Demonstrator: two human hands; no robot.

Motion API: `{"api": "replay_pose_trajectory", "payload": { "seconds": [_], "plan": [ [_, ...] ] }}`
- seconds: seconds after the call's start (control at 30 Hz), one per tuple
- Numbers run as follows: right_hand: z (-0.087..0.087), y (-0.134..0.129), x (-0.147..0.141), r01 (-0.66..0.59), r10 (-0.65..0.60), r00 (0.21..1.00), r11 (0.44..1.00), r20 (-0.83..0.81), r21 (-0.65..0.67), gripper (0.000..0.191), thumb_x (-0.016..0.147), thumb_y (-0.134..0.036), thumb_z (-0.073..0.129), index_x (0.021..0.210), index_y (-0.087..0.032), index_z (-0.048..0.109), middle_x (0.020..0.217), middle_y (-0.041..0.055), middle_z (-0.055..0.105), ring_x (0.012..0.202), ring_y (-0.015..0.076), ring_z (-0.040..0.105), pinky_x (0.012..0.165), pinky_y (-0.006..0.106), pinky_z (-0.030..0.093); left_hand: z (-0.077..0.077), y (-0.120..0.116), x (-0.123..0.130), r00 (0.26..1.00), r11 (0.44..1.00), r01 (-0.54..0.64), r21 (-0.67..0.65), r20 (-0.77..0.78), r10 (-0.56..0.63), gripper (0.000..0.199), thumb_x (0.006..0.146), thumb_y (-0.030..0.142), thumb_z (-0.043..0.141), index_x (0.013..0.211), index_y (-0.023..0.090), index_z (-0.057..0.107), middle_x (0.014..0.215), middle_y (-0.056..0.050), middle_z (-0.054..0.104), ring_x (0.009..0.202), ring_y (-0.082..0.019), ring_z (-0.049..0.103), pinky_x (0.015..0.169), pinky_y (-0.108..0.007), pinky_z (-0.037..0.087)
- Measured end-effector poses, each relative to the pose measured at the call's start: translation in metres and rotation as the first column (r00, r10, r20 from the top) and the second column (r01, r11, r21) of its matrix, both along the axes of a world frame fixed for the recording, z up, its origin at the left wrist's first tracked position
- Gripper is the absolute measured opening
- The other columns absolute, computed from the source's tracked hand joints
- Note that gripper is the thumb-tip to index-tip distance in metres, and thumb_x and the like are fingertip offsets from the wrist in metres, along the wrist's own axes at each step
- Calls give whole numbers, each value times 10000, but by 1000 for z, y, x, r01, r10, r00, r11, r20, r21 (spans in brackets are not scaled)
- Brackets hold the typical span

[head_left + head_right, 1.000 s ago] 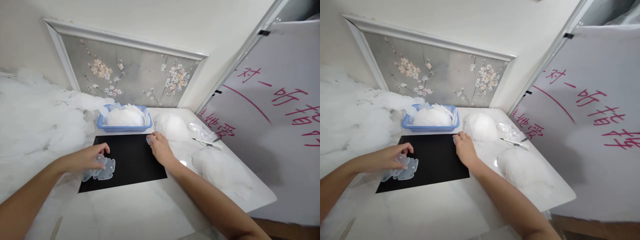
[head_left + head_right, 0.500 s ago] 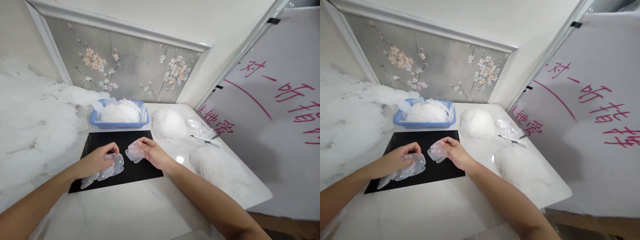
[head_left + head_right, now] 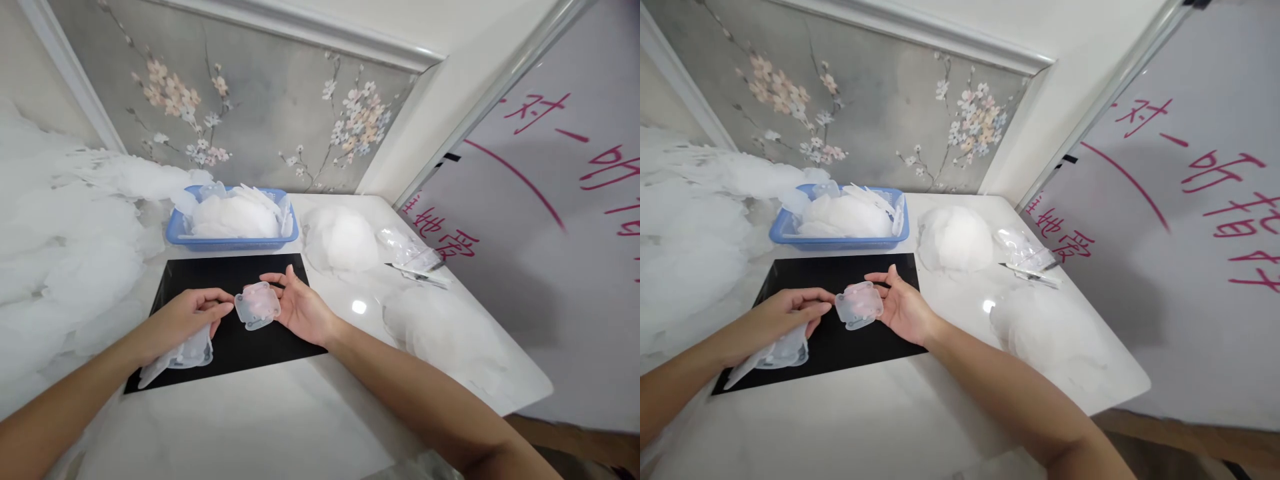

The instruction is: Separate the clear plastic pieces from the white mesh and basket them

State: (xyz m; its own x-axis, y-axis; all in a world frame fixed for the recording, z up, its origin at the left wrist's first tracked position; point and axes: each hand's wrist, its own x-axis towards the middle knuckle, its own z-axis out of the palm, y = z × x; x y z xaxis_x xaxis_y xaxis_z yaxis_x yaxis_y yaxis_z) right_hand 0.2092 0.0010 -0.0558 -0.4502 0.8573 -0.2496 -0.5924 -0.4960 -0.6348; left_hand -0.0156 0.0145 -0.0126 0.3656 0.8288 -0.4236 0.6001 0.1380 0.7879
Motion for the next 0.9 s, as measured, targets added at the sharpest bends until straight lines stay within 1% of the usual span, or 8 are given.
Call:
{"api": "replay_pose_trajectory", "payload": {
  "seconds": [0.1,0.17,0.23,0.3,0.47,0.63,0.9],
  "plan": [
    [-1,-2,-5,-31,33,999,999,-34,43,518,983,-654,391,1084,-189,595,1128,118,734,1005,215,705,882,344,529,2,-4,6,999,999,29,38,-27,-27,431,815,550,602,576,193,566,484,45,452,446,-108,358,463,-240,252],
    [-2,-1,-5,-41,44,998,996,-41,74,533,967,-675,406,1103,-194,590,1185,128,718,1069,229,687,960,380,499,3,-6,9,998,998,33,46,-49,-31,455,815,539,591,524,195,524,468,48,414,434,-104,326,447,-242,222],
    [-2,0,-2,-30,34,998,995,-48,95,535,956,-683,426,1116,-198,588,1233,132,700,1126,237,666,1032,413,458,4,-7,8,999,999,23,28,-48,-22,439,819,538,576,542,198,537,473,48,430,434,-106,327,441,-237,226],
    [-1,1,3,-15,22,998,994,-62,108,536,949,-687,436,1126,-204,587,1271,131,683,1168,243,647,1069,439,433,4,-7,6,999,1000,1,0,-35,-1,441,821,555,565,561,200,538,485,48,446,437,-106,335,441,-230,240],
    [0,1,10,14,-4,997,992,-81,125,542,954,-688,416,1146,-213,590,1328,129,649,1227,262,610,1018,474,480,3,-5,-1,1000,999,-11,-33,9,11,429,833,560,570,600,201,549,513,54,460,441,-101,349,444,-217,262],
    [0,0,10,24,-12,996,991,-91,130,547,942,-698,434,1129,-214,604,1311,123,657,1237,263,601,983,459,507,4,-4,-1,1000,1000,-3,-24,12,3,429,834,561,581,602,202,556,504,54,450,426,-99,336,432,-222,250],
    [-2,-1,10,13,-9,1000,988,-27,153,532,920,-705,474,1115,-231,614,1301,116,661,1217,261,606,987,466,502,2,-4,-3,999,999,9,-36,39,-8,422,836,562,600,622,199,562,519,53,475,432,-97,341,432,-215,253]
  ]
}}
